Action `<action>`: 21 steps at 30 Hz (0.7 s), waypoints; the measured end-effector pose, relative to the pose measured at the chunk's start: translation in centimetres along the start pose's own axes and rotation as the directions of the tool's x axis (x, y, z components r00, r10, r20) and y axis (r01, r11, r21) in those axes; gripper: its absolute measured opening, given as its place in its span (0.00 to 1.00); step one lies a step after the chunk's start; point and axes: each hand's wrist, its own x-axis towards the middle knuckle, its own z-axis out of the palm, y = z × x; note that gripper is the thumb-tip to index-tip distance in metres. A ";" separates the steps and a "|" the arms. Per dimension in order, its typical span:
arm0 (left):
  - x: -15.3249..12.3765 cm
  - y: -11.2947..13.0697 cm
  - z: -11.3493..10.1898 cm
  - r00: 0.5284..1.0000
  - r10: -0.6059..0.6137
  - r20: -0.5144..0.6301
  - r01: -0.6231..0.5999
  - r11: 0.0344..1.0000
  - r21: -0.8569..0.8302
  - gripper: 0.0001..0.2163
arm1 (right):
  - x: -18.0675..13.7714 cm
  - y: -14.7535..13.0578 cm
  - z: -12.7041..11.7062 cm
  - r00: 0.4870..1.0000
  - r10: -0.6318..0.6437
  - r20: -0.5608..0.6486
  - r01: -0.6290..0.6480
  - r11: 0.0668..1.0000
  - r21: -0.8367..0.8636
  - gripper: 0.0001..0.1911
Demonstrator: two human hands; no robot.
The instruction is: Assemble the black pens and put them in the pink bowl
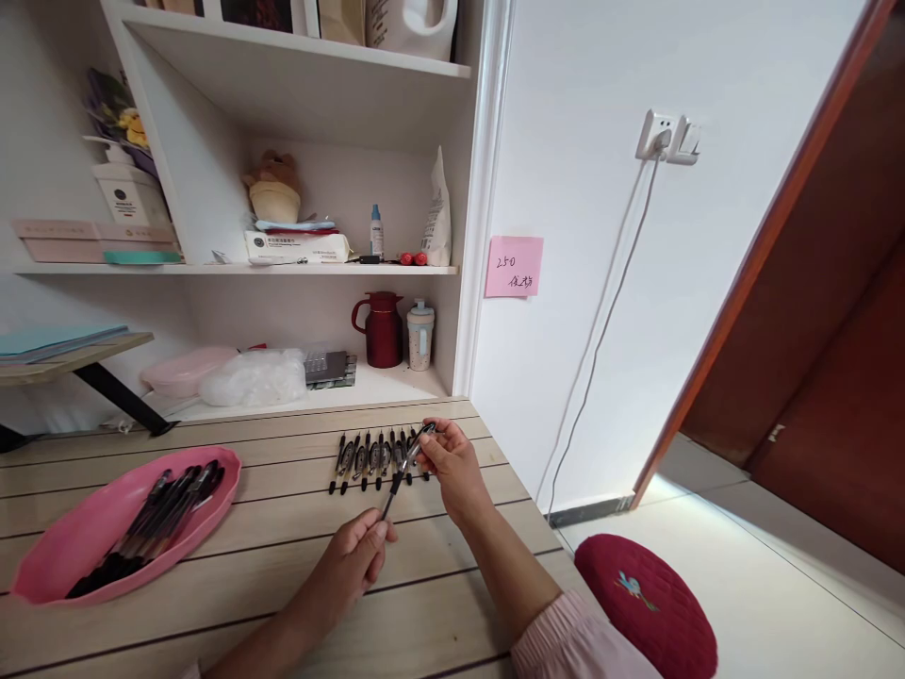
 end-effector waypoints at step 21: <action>-0.8 0.9 0.6 0.983 0.143 -0.118 -0.110 0.963 0.248 0.10 | -2.0 1.1 1.0 0.980 0.118 0.159 -0.086 0.978 -0.192 0.16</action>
